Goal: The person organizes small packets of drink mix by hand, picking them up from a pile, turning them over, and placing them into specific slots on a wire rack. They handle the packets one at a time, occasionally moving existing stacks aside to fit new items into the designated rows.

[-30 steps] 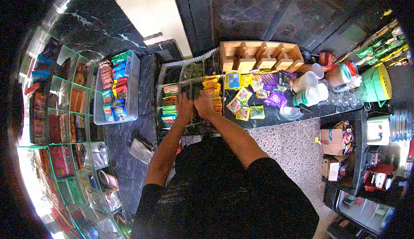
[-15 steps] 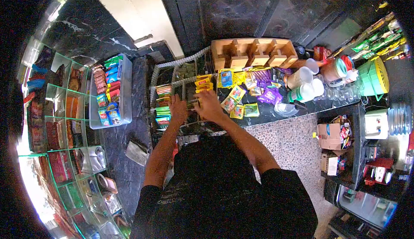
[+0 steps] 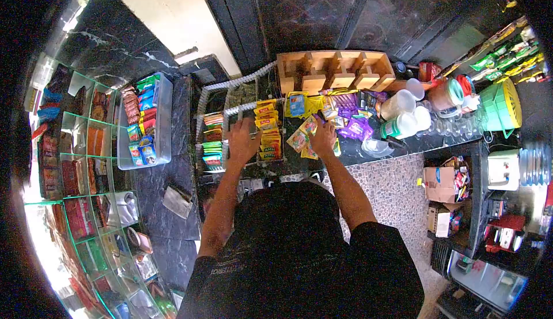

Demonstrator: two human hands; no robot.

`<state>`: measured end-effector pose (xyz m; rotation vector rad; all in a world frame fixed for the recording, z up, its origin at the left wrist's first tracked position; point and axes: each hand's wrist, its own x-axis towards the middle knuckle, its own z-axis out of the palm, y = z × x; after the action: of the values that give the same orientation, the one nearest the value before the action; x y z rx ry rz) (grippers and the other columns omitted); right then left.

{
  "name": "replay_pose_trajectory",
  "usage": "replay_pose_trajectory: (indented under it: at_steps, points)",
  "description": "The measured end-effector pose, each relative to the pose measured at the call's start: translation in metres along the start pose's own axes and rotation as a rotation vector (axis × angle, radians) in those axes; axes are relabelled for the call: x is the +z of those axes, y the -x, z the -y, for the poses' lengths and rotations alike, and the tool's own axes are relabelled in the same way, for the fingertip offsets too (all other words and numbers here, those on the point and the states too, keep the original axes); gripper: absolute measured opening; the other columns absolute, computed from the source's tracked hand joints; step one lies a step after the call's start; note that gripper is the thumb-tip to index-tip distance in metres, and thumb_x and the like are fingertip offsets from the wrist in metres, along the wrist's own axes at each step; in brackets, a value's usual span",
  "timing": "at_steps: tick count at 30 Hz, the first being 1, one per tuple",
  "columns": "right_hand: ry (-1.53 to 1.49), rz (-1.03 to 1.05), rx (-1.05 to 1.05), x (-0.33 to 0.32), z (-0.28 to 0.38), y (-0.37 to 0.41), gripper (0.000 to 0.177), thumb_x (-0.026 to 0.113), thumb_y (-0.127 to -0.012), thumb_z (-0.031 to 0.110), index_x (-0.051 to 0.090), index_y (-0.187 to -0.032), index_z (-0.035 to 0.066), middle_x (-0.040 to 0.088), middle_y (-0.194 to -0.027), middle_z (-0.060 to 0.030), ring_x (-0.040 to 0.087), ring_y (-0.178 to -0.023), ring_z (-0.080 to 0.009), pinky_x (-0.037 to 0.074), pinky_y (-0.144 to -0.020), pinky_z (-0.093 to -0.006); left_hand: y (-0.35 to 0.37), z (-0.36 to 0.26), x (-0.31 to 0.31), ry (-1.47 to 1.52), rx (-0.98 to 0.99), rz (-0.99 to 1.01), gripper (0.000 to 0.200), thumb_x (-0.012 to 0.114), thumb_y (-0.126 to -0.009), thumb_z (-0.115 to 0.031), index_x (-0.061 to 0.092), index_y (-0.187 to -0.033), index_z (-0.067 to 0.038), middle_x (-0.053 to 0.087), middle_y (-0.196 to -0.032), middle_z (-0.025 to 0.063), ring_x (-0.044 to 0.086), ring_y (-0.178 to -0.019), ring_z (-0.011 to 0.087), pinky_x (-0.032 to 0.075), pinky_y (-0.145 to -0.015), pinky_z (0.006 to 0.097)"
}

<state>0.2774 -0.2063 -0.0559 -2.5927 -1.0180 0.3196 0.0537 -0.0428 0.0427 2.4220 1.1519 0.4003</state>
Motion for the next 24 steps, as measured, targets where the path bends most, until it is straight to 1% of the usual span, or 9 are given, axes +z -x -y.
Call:
replay_pose_trajectory:
  at_steps: [5,6,10,12,15,16,18,22,24]
  points:
    - [0.014,0.034,0.056,-0.014,-0.013,-0.004,0.061,0.083,-0.076,0.034,0.053,-0.125,0.012,0.053,-0.130,-0.0200,0.045,-0.126,-0.0407,0.040,-0.103,-0.0507,-0.001,-0.041,0.007,0.144,0.104,-0.104,0.037,0.075,-0.080,-0.014,0.058,-0.111,-0.007,0.061,-0.103,0.0135,0.059,-0.105,0.0363,0.045,-0.090,0.0522]
    - [0.007,-0.092,-0.015,-0.012,-0.018,-0.005,0.051,0.082,-0.077,0.037,0.056,-0.112,0.010,0.062,-0.114,-0.0175,0.057,-0.114,-0.0364,0.046,-0.093,-0.0481,-0.003,-0.048,0.010,0.256,0.124,-0.114,0.035,0.073,-0.081,-0.013,0.058,-0.111,-0.007,0.062,-0.100,0.0140,0.061,-0.099,0.0363,0.048,-0.086,0.0501]
    - [-0.359,-0.127,0.031,-0.005,-0.034,-0.028,0.044,0.081,-0.081,0.038,0.059,-0.101,0.005,0.067,-0.078,-0.0116,0.066,-0.073,-0.0300,0.052,-0.067,-0.0414,-0.004,-0.080,0.029,0.485,0.077,-0.050,0.034,0.071,-0.085,-0.012,0.056,-0.114,-0.003,0.063,-0.090,0.0142,0.065,-0.084,0.0305,0.052,-0.071,0.0438]
    - [-0.497,-0.099,0.091,-0.014,-0.031,-0.033,0.043,0.080,-0.083,0.037,0.060,-0.101,0.004,0.069,-0.080,-0.0122,0.067,-0.073,-0.0292,0.052,-0.066,-0.0416,-0.003,-0.085,0.042,0.593,0.038,0.078,0.044,0.070,-0.089,-0.017,0.050,-0.125,-0.001,0.064,-0.096,0.0135,0.066,-0.080,0.0220,0.052,-0.065,0.0386]
    - [-0.799,0.065,0.212,-0.070,0.006,-0.021,0.039,0.078,-0.087,0.034,0.061,-0.101,0.003,0.071,-0.080,-0.0115,0.069,-0.071,-0.0183,0.053,-0.064,-0.0344,-0.001,-0.093,0.086,0.940,-0.166,0.051,0.050,0.067,-0.094,-0.022,0.045,-0.133,0.000,0.065,-0.106,0.0134,0.066,-0.083,0.0205,0.053,-0.068,0.0371]
    - [-0.881,0.122,0.131,-0.087,0.018,-0.011,0.033,0.076,-0.089,0.031,0.061,-0.101,0.004,0.071,-0.081,-0.0092,0.064,-0.069,-0.0139,0.050,-0.063,-0.0308,-0.005,-0.103,0.066,1.150,-0.213,0.316,0.047,0.060,-0.101,-0.025,0.044,-0.136,0.001,0.064,-0.119,0.0131,0.068,-0.094,0.0214,0.056,-0.078,0.0364]
    - [-1.012,0.133,-0.006,-0.091,0.026,0.000,0.028,0.071,-0.094,0.026,0.061,-0.105,0.003,0.069,-0.076,-0.0058,0.059,-0.064,-0.0115,0.048,-0.061,-0.0290,-0.005,-0.111,0.065,1.386,-0.299,0.349,0.042,0.056,-0.103,-0.025,0.046,-0.136,-0.001,0.063,-0.124,0.0122,0.068,-0.098,0.0234,0.056,-0.084,0.0371]
    - [-0.758,0.142,-0.094,-0.112,0.022,0.001,0.032,0.069,-0.095,0.024,0.059,-0.113,0.000,0.070,-0.099,-0.0195,0.069,-0.088,-0.0262,0.054,-0.078,-0.0393,-0.007,-0.113,0.071,1.659,-0.414,0.391,0.035,0.050,-0.105,-0.021,0.050,-0.135,-0.003,0.061,-0.131,0.0105,0.067,-0.107,0.0264,0.055,-0.095,0.0392]
    - [-0.264,-0.366,-0.251,-0.126,0.032,0.003,0.043,0.065,-0.093,0.016,0.052,-0.131,0.000,0.059,-0.128,-0.0259,0.060,-0.116,-0.0373,0.047,-0.098,-0.0457,-0.009,-0.117,0.072,1.688,-0.426,0.375,0.034,0.050,-0.105,-0.021,0.050,-0.135,-0.003,0.060,-0.131,0.0100,0.067,-0.108,0.0260,0.055,-0.095,0.0390]
